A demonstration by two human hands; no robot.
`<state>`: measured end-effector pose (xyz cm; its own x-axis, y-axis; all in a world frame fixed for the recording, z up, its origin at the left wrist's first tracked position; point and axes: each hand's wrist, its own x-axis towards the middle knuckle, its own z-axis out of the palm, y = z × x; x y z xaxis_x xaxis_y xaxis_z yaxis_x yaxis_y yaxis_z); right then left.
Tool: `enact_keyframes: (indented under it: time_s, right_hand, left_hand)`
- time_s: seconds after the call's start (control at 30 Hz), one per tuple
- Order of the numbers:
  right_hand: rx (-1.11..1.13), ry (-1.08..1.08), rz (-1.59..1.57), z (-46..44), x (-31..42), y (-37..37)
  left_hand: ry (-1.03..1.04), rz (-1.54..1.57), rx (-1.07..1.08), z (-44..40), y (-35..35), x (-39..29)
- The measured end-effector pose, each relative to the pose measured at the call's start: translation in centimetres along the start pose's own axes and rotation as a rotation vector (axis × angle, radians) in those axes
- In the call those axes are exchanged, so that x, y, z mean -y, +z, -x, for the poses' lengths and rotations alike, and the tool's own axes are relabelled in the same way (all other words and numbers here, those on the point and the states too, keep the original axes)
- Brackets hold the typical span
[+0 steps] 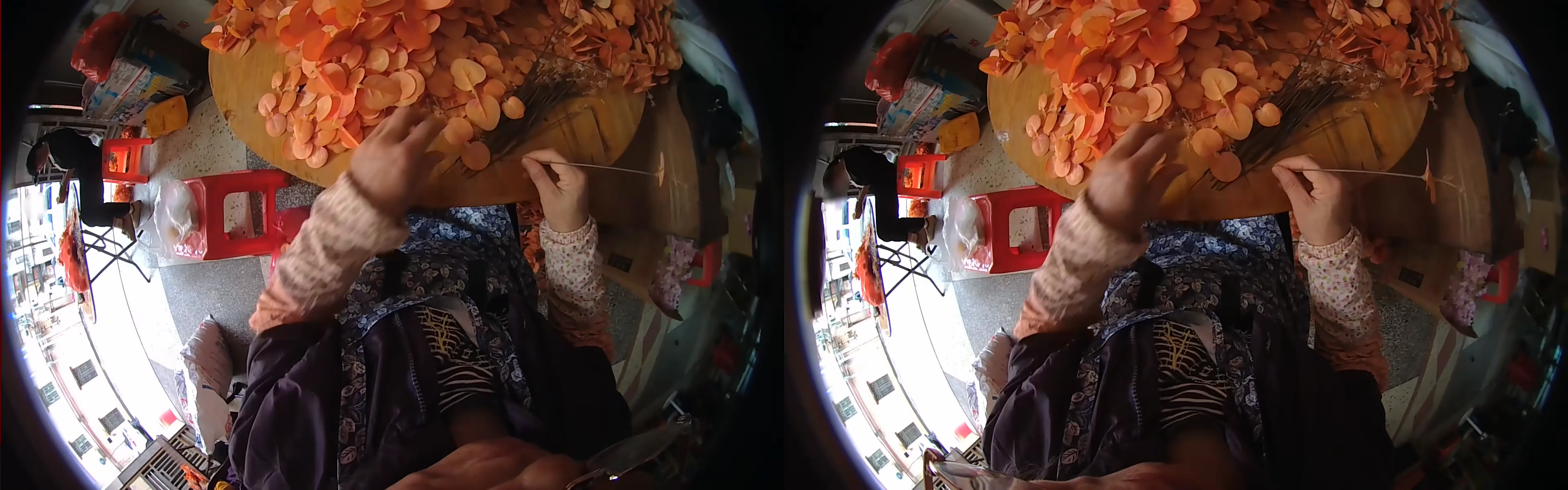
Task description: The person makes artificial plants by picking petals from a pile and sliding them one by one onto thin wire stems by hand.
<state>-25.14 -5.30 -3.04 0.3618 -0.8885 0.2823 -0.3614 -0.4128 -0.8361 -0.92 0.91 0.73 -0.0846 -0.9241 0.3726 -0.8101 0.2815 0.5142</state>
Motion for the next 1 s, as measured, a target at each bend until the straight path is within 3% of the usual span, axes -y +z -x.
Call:
enact_keyframes:
  time_s: [0.13, 0.27, 0.43, 0.5, 0.57, 0.6, 0.67, 0.7, 0.77, 0.9, 0.97, 1.0]
  right_hand:
    - [-0.047, -0.066, 0.047, 0.4, 1.7, -0.6]
    - [0.041, -0.047, 0.153, 0.2, 2.0, -0.2]
    - [0.073, -0.076, 0.127, -0.2, 1.4, 1.1]
    - [-0.029, -0.025, -0.13, 0.0, 2.3, 1.0]
    - [-0.081, -0.115, -0.196, -0.4, 3.4, 1.6]
    - [-0.129, -0.21, -0.264, -0.6, 3.6, 1.9]
    - [-0.104, -0.276, -0.282, -0.9, 3.3, 2.7]
    - [-0.087, -0.158, -0.441, -0.7, 3.8, 3.2]
    - [-0.057, -0.022, -0.592, -0.3, 4.1, 3.6]
    - [-0.01, 0.06, -0.387, 0.3, 3.2, 3.5]
    - [-0.018, 0.042, -0.409, 0.3, 3.2, 3.6]
    - [-0.017, 0.042, -0.408, 0.2, 3.5, 3.6]
  left_hand:
    - [0.087, -0.06, 0.043, -3.6, 4.8, 1.1]
    - [-0.053, 0.097, 0.14, -3.6, 4.3, 1.1]
    - [-0.07, 0.12, 0.067, -3.2, 3.6, 1.0]
    - [-0.043, 0.116, 0.031, -3.1, 2.9, 0.5]
    - [-0.305, 0.339, 0.201, -2.9, 1.9, -0.4]
    - [-0.302, 0.341, 0.202, -2.7, 1.9, -0.5]
    - [-0.404, 0.774, 0.221, -2.0, 2.2, -0.4]
    - [-0.405, 0.774, 0.218, -1.6, 2.4, -0.4]
    - [-0.478, 1.161, 0.143, -0.9, 2.7, -0.5]
    - [-0.541, 1.269, 0.154, -0.1, 3.2, -0.5]
    - [-0.66, 1.211, 0.386, -0.1, 2.8, -0.4]
    - [-0.66, 1.212, 0.385, -0.1, 2.7, -0.5]
